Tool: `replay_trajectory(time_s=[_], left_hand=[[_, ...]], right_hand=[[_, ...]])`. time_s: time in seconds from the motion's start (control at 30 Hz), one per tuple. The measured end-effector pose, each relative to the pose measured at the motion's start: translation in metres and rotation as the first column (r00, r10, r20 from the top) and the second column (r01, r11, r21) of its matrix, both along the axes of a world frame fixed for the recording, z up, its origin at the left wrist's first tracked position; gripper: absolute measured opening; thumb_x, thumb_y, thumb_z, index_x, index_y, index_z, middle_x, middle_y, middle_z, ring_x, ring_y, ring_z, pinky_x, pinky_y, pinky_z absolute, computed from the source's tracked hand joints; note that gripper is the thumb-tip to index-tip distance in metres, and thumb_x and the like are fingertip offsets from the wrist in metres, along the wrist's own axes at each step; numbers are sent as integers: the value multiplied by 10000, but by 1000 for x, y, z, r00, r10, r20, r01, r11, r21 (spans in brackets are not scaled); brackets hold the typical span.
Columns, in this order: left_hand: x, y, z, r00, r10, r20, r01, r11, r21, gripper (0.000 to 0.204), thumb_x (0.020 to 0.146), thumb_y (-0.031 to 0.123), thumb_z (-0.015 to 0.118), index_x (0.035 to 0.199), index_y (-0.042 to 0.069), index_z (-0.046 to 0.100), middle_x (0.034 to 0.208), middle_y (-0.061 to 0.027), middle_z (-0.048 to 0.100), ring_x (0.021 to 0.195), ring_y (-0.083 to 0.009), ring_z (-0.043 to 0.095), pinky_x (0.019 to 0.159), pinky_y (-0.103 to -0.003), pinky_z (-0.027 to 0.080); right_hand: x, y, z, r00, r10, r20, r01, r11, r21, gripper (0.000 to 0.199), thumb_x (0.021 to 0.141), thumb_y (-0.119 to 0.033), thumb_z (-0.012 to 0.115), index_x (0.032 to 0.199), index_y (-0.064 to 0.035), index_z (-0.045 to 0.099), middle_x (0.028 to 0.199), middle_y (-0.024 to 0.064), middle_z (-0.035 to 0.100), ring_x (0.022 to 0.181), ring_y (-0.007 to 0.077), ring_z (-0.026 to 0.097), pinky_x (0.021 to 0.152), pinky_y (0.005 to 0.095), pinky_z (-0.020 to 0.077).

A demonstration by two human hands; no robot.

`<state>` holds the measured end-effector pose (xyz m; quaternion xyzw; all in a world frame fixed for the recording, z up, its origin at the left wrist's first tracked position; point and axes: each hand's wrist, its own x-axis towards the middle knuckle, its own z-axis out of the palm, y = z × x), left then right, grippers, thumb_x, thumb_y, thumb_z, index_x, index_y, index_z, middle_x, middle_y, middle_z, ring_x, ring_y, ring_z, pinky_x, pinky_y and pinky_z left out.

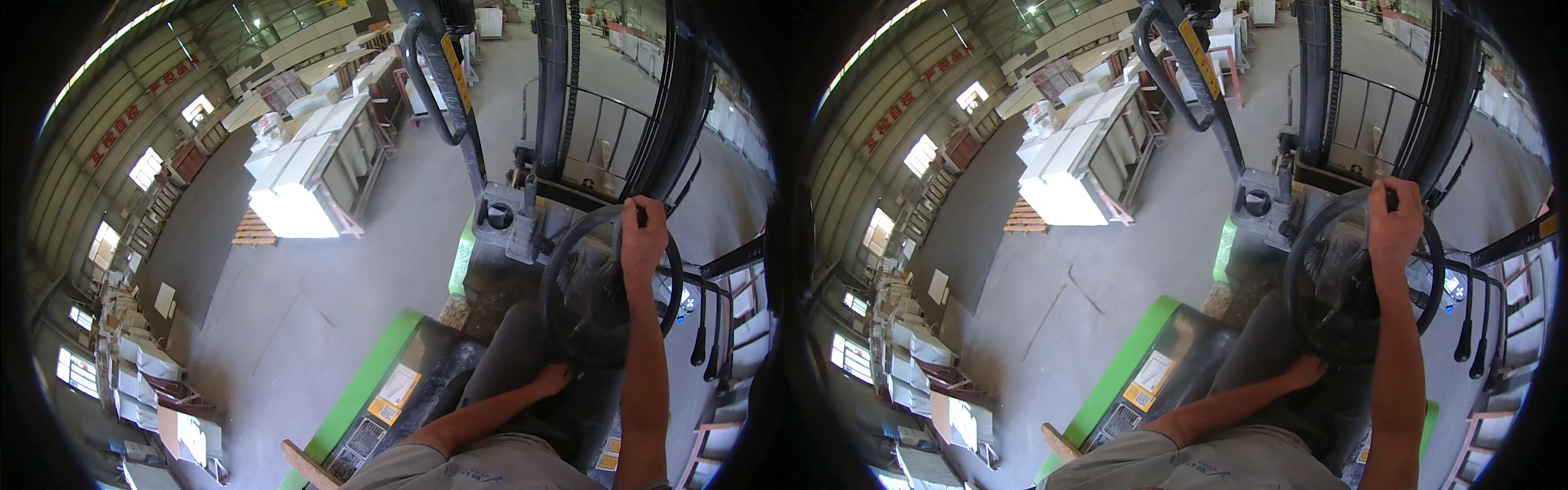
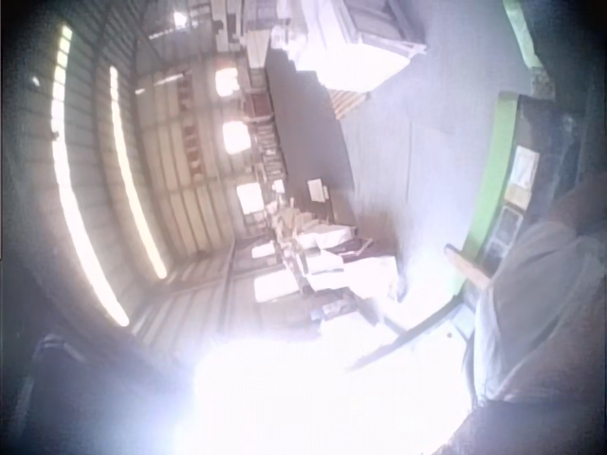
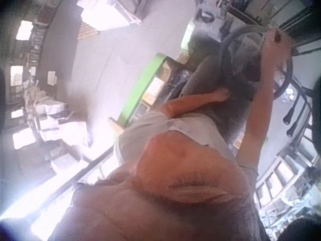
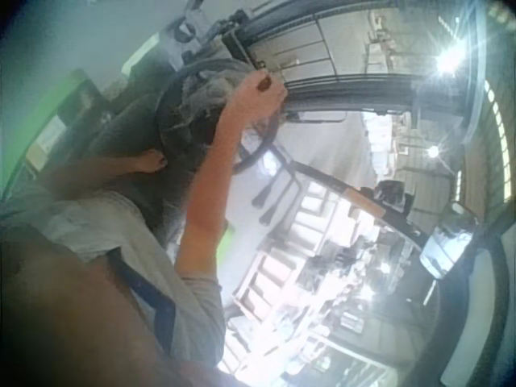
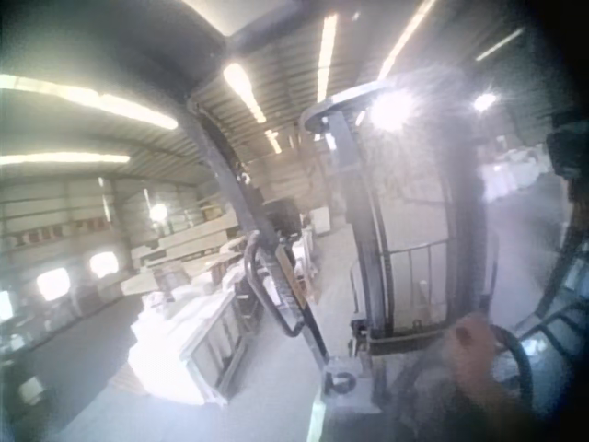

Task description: The person operates a forklift inside a warehouse, steering and maneuvering the vehicle through aisles while navigating around stacked pallets and other materials.

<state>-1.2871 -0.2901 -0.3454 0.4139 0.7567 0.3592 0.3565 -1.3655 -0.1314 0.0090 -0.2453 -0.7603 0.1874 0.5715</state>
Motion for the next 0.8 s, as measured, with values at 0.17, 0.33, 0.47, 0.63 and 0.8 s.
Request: replay_trajectory(time_s=[0.17, 0.33, 0.47, 0.63, 0.8], left_hand=[[-63, 114, 28, 1000, 8, -4, -8, 996, 86, 346, 1000, 298, 577, 1040, -34, 667, 1036, -305, 691, 986, -501, 658, 869, -586, 520], [-121, 239, 53, 999, -26, -36, 28, 998, 54, 343, 1012, 293, 565, 1053, -28, 680, 1047, -298, 694, 978, -491, 658, 870, -578, 526], [-156, 349, 54, 993, -24, -119, 35, 995, 91, 352, 1020, 289, 551, 1033, -33, 693, 1048, -295, 695, 981, -486, 659, 875, -574, 525], [-201, 486, 60, 983, -7, -184, 36, 988, 152, 375, 1020, 295, 547, 996, -46, 700, 1054, -294, 696, 988, -483, 661, 881, -578, 521], [-274, 642, 68, 984, -56, -167, 77, 990, 117, 386, 1015, 297, 547, 980, -53, 704, 1051, -292, 698, 999, -481, 660, 893, -573, 519]], right_hand=[[-59, 114, 45, 998, 40, 45, -44, 995, 86, 126, 876, -117, 771, 951, -69, 681, 958, 83, 681, 896, 304, 676, 813, 407, 528], [-104, 250, 87, 998, 0, 66, -7, 994, 105, 124, 869, -94, 763, 946, -70, 668, 934, 85, 666, 882, 308, 667, 803, 412, 522], [-137, 358, 98, 999, -25, 35, 18, 984, 178, 109, 881, -88, 744, 942, -56, 660, 914, 100, 649, 849, 316, 659, 774, 403, 520], [-182, 500, 117, 999, -33, 33, 26, 980, 195, 117, 871, -76, 744, 947, -59, 656, 921, 106, 650, 863, 331, 662, 776, 415, 524], [-247, 663, 132, 999, -53, -4, 53, 991, 126, 124, 873, -85, 740, 961, -66, 655, 926, 111, 647, 891, 348, 660, 799, 435, 526]])
